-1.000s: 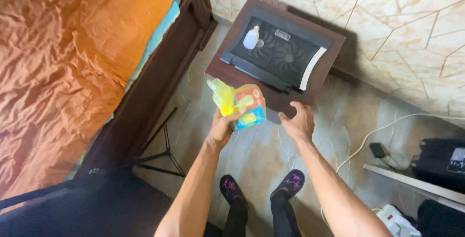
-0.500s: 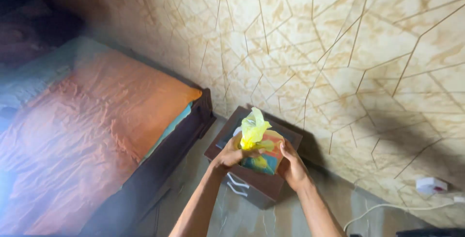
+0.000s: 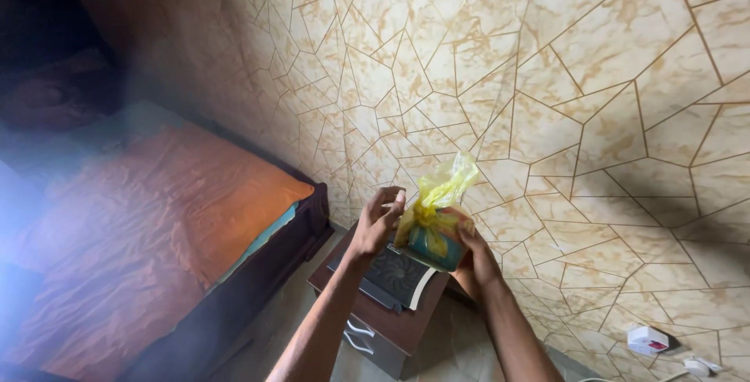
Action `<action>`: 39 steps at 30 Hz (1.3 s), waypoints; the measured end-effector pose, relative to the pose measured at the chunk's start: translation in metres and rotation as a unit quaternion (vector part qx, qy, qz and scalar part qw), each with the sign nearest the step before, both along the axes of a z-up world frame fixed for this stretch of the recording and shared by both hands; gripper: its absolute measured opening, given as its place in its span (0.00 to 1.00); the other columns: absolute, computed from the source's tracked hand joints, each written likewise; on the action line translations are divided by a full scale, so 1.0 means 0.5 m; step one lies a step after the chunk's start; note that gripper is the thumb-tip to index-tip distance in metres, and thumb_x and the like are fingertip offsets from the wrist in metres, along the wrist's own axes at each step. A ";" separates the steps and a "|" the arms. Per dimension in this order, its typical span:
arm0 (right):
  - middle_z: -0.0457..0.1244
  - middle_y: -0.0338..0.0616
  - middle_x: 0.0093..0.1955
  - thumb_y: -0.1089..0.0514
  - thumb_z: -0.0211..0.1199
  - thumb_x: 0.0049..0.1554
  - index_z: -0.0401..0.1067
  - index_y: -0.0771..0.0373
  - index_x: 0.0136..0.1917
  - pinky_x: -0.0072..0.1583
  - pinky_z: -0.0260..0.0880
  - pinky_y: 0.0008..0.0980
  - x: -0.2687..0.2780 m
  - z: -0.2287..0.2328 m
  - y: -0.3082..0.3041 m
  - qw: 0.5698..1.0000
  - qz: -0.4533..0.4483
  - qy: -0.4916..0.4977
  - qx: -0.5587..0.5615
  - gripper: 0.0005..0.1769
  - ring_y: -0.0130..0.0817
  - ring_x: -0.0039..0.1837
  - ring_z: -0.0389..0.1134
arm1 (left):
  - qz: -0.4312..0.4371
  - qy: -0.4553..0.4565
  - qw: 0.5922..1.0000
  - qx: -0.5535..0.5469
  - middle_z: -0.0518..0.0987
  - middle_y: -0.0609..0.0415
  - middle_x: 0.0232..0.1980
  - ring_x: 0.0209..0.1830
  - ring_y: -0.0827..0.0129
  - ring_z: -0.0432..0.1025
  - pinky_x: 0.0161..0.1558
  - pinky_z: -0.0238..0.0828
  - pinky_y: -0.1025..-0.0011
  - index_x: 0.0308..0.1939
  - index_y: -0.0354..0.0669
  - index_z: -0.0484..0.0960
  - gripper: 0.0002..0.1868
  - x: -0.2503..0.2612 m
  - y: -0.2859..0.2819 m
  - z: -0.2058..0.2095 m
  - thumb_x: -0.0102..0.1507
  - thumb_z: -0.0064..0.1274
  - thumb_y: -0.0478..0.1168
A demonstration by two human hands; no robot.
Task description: Replacing a lightbulb by preparing a cleaning solution and getting a new bulb from a drawer.
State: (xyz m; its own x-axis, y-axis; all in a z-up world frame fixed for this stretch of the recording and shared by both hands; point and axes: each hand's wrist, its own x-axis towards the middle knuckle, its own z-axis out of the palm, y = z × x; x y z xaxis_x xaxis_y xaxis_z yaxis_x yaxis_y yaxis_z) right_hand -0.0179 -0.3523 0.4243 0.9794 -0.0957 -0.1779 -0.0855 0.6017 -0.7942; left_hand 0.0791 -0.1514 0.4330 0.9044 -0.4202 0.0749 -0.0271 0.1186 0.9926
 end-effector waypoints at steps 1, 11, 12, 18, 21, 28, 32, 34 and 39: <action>0.64 0.44 0.68 0.43 0.58 0.58 0.61 0.54 0.73 0.62 0.70 0.46 0.000 0.001 -0.008 1.000 0.009 0.005 -0.007 0.33 0.38 0.67 0.67 | 0.021 -0.019 0.999 -0.022 0.78 0.40 0.57 0.57 0.61 0.73 0.56 0.73 0.60 0.61 0.41 0.77 0.29 -0.003 -0.003 -0.001 0.65 0.54 0.58; 0.65 0.43 0.68 0.41 0.57 0.59 0.62 0.53 0.75 0.64 0.66 0.42 0.027 0.013 -0.052 1.000 0.018 -0.004 0.004 0.34 0.36 0.65 0.67 | -0.058 -0.209 0.976 -0.017 0.76 0.48 0.58 0.55 0.63 0.77 0.55 0.79 0.65 0.58 0.42 0.84 0.18 -0.023 -0.001 0.104 0.66 0.57 0.43; 0.65 0.43 0.68 0.41 0.57 0.59 0.62 0.53 0.75 0.64 0.66 0.42 0.026 0.013 -0.050 1.000 0.015 -0.005 0.004 0.34 0.36 0.65 0.67 | -0.060 -0.209 0.976 -0.018 0.76 0.48 0.58 0.55 0.63 0.77 0.55 0.79 0.65 0.58 0.42 0.84 0.18 -0.019 0.001 0.103 0.66 0.57 0.43; 0.65 0.46 0.68 0.44 0.56 0.61 0.64 0.56 0.73 0.65 0.67 0.42 0.030 0.034 -0.020 1.000 -0.007 -0.009 0.012 0.31 0.38 0.66 0.67 | -0.083 -0.248 0.965 0.000 0.76 0.49 0.59 0.56 0.64 0.78 0.56 0.80 0.66 0.60 0.46 0.83 0.19 0.008 0.020 0.130 0.65 0.59 0.45; 0.65 0.46 0.68 0.45 0.56 0.60 0.63 0.55 0.73 0.64 0.68 0.43 0.035 0.031 -0.009 0.999 0.000 -0.020 0.030 0.30 0.39 0.66 0.67 | -0.074 -0.339 0.937 0.051 0.78 0.49 0.57 0.57 0.62 0.76 0.55 0.78 0.64 0.59 0.48 0.85 0.19 0.029 0.026 0.131 0.65 0.61 0.46; 0.66 0.48 0.63 0.45 0.54 0.62 0.64 0.59 0.71 0.62 0.70 0.43 0.048 -0.004 -0.001 0.998 -0.003 0.040 0.057 0.28 0.40 0.61 0.69 | -0.089 -0.337 0.936 0.052 0.78 0.51 0.55 0.57 0.62 0.76 0.55 0.77 0.64 0.52 0.47 0.87 0.16 0.058 0.027 0.111 0.64 0.61 0.49; 0.68 0.48 0.58 0.45 0.56 0.62 0.66 0.61 0.68 0.59 0.70 0.42 0.055 -0.036 -0.007 0.996 0.014 0.043 0.075 0.26 0.40 0.57 0.70 | -0.106 -0.352 0.929 0.049 0.79 0.51 0.53 0.57 0.62 0.74 0.55 0.75 0.64 0.49 0.47 0.87 0.13 0.072 0.032 0.102 0.63 0.63 0.47; 0.68 0.49 0.58 0.45 0.56 0.62 0.66 0.62 0.67 0.58 0.71 0.41 0.052 -0.044 -0.003 0.995 0.021 0.052 0.078 0.26 0.40 0.56 0.71 | -0.107 -0.373 0.921 0.036 0.80 0.51 0.52 0.56 0.62 0.74 0.53 0.73 0.64 0.48 0.47 0.87 0.13 0.086 0.027 0.083 0.63 0.63 0.46; 0.69 0.49 0.56 0.46 0.57 0.61 0.67 0.64 0.64 0.57 0.73 0.41 0.065 -0.082 -0.016 0.992 0.007 0.091 0.082 0.25 0.40 0.54 0.72 | -0.093 -0.470 0.878 0.024 0.82 0.53 0.46 0.51 0.61 0.74 0.56 0.68 0.63 0.45 0.47 0.87 0.08 0.107 0.018 0.067 0.64 0.65 0.43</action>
